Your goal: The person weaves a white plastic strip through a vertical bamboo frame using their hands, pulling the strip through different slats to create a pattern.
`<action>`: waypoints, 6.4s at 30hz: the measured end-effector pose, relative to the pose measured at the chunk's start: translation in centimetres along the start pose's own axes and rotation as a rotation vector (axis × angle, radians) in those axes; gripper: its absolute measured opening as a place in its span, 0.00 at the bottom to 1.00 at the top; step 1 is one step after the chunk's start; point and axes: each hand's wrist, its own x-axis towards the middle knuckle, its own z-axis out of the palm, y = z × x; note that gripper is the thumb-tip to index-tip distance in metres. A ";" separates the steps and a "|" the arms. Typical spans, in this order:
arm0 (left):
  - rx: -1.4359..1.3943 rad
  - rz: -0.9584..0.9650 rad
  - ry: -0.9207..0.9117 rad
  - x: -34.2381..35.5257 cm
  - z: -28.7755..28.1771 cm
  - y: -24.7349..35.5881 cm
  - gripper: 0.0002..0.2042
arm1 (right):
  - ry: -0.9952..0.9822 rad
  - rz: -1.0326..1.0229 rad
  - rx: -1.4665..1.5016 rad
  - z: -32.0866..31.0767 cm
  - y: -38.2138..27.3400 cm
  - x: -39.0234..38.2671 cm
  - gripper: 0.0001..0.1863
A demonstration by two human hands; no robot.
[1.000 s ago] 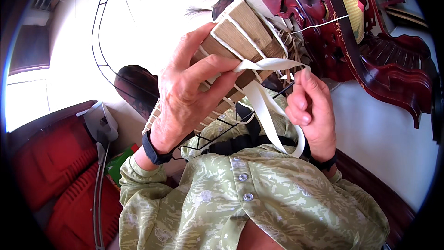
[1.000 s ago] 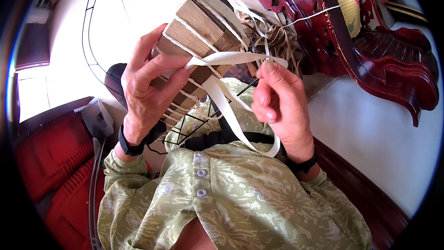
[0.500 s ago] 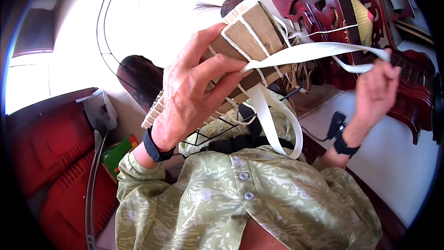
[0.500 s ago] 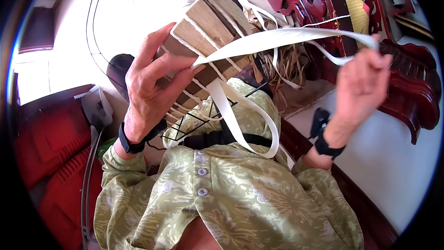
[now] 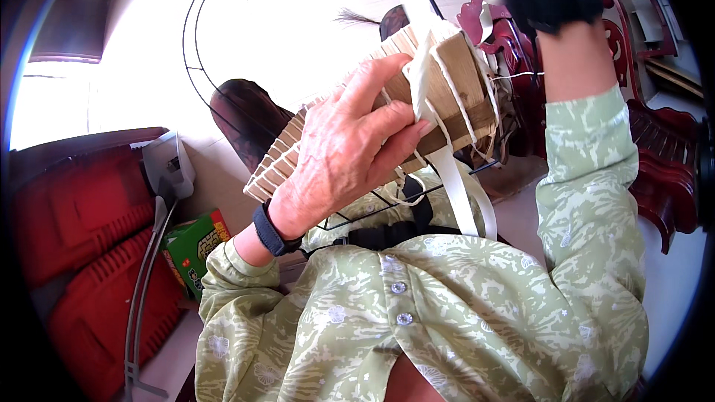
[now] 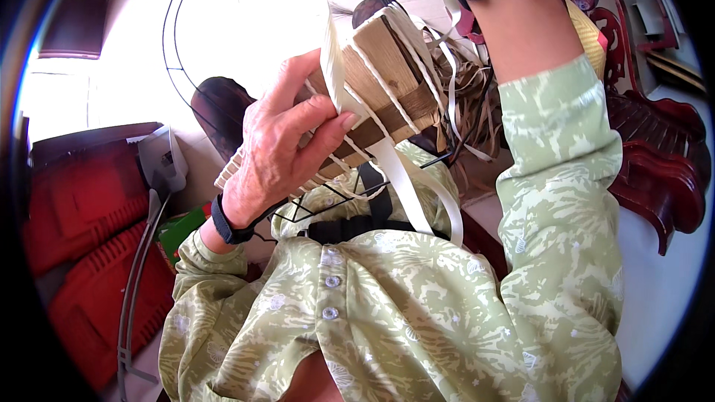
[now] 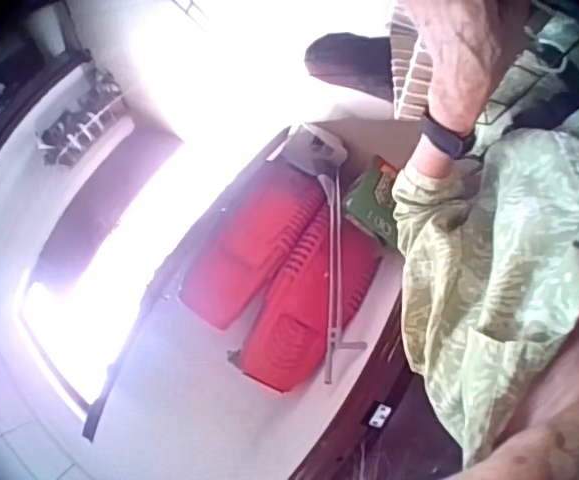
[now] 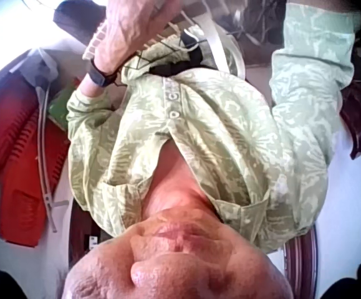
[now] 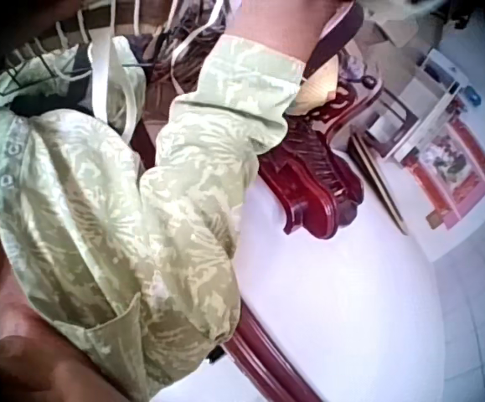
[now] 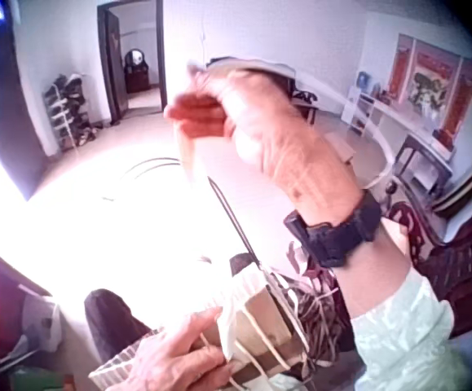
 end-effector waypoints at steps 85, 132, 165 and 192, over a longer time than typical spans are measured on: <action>-0.423 -0.309 -0.166 0.1 -2.5 -1.4 0.19 | -0.083 1.094 -0.173 3.5 -3.9 -27.5 0.10; -0.067 -0.395 -0.029 -3.0 -2.3 0.9 0.05 | -0.411 0.980 -0.323 1.6 -2.7 -28.5 0.11; -0.038 -0.271 -0.261 -4.4 -2.8 0.4 0.12 | -0.863 1.350 -0.455 -1.5 -3.5 -30.8 0.19; -0.409 -0.586 -0.637 4.8 -6.4 -2.5 0.11 | 0.037 0.766 -0.570 3.7 -6.0 -20.2 0.10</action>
